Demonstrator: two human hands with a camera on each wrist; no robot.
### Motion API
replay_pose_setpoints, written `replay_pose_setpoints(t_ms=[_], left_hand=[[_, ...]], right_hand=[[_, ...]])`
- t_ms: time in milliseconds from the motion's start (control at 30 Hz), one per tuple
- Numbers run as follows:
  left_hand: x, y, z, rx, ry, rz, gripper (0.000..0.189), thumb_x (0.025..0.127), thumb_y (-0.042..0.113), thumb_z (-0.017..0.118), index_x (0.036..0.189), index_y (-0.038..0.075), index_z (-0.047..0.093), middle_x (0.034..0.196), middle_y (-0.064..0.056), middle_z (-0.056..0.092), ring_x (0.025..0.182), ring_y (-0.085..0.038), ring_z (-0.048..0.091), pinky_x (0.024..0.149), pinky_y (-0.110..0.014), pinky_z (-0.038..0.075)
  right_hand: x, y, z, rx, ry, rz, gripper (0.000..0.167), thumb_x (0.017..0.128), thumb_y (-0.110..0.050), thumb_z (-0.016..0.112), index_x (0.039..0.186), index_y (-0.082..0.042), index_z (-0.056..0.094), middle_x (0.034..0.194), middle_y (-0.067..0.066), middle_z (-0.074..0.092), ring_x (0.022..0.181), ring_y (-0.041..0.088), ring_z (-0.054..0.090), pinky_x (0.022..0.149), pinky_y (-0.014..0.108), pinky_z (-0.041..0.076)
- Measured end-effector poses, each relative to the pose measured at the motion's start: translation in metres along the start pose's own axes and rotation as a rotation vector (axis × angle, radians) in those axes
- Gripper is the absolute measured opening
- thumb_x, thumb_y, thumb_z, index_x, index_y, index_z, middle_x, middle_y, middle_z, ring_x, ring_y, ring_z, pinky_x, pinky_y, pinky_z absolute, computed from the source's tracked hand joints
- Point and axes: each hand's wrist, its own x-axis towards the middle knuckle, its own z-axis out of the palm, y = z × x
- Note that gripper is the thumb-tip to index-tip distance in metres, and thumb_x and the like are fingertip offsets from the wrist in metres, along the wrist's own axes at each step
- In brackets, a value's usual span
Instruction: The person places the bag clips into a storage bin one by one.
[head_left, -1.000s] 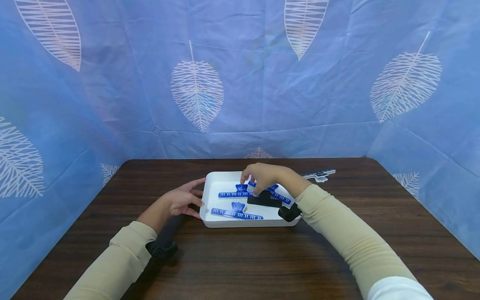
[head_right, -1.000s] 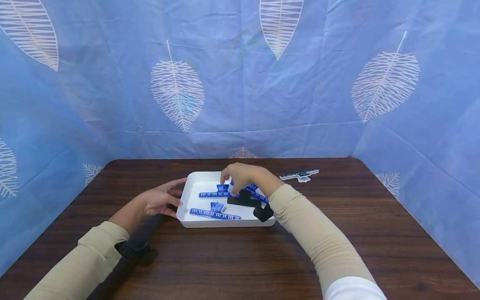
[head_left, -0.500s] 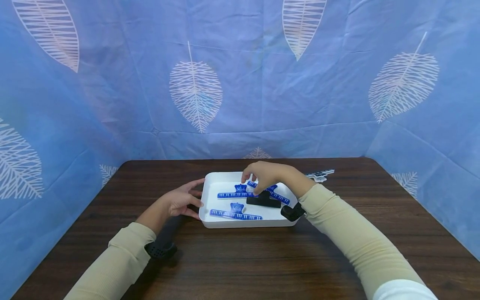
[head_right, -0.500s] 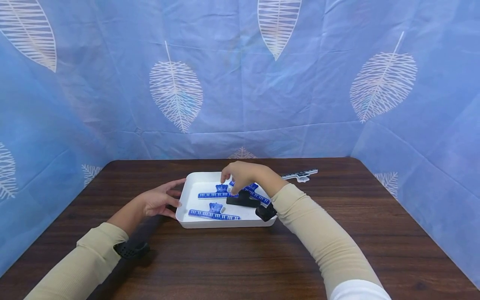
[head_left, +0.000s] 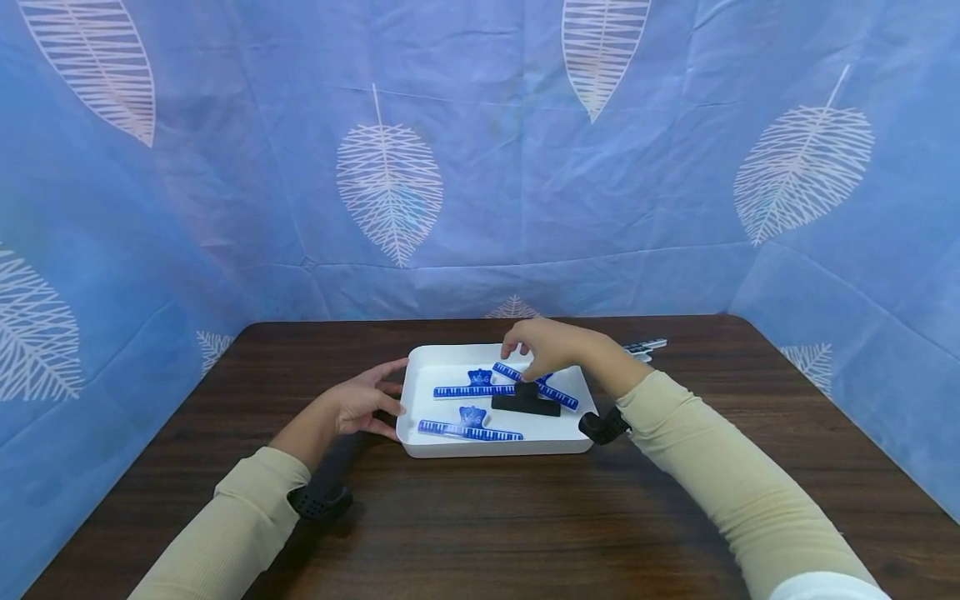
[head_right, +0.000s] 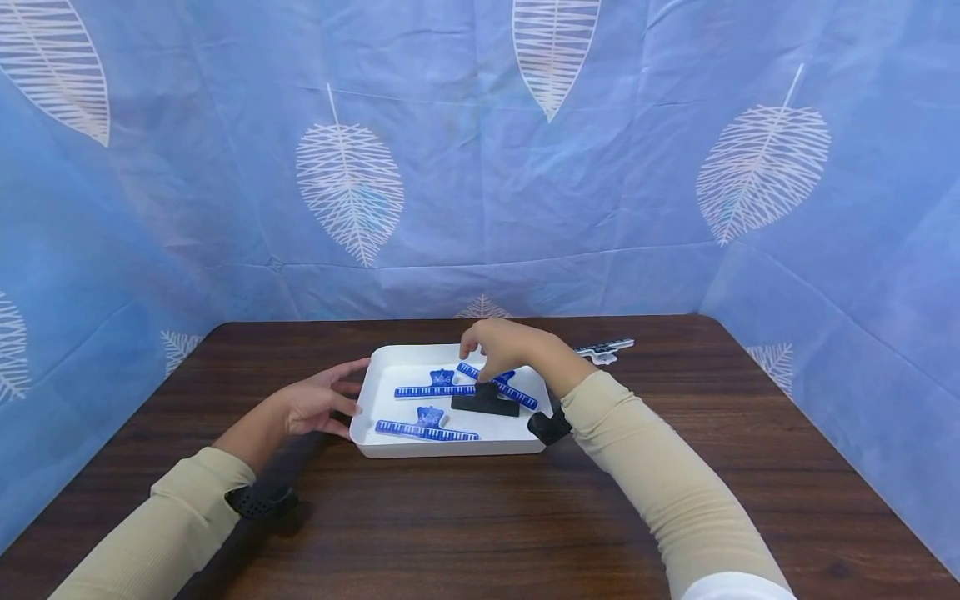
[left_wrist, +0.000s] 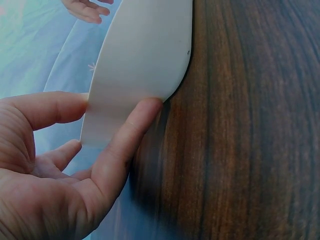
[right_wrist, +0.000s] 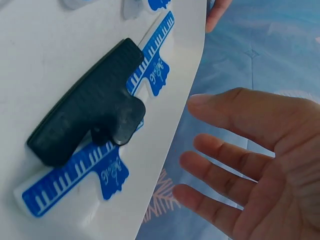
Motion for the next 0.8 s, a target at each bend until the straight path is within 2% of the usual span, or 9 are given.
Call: replay_pose_setpoints(t_ms=[333, 567, 800], left_hand=[[-0.001, 0.001, 0.0, 0.019, -0.002, 0.006, 0.094, 0.083, -0.016, 0.058, 0.158, 0.018, 0.014, 0.148, -0.028, 0.029, 0.109, -0.041, 0.056, 0.075, -0.054, 0.057], [-0.001, 0.001, 0.0, 0.015, -0.009, 0.01, 0.093, 0.084, -0.016, 0.058, 0.158, 0.019, 0.013, 0.148, -0.028, 0.027, 0.111, -0.043, 0.055, 0.075, -0.055, 0.057], [-0.002, 0.001, 0.001, 0.012, -0.009, 0.009, 0.094, 0.084, -0.016, 0.058, 0.158, 0.019, 0.013, 0.148, -0.028, 0.027, 0.11, -0.042, 0.056, 0.076, -0.055, 0.057]], right_hand=[[-0.015, 0.018, -0.006, -0.021, 0.06, -0.001, 0.037, 0.082, -0.006, 0.075, 0.118, -0.003, 0.066, 0.119, 0.012, 0.062, 0.11, 0.035, 0.058, 0.091, 0.047, 0.051], [-0.025, 0.031, -0.008, -0.014, 0.075, 0.052, 0.035, 0.083, -0.006, 0.074, 0.117, -0.001, 0.067, 0.117, 0.013, 0.063, 0.11, 0.037, 0.058, 0.092, 0.049, 0.05], [-0.03, 0.042, -0.007, -0.043, 0.127, 0.1, 0.031, 0.083, -0.008, 0.075, 0.113, -0.002, 0.069, 0.115, 0.017, 0.063, 0.106, 0.036, 0.06, 0.089, 0.049, 0.052]])
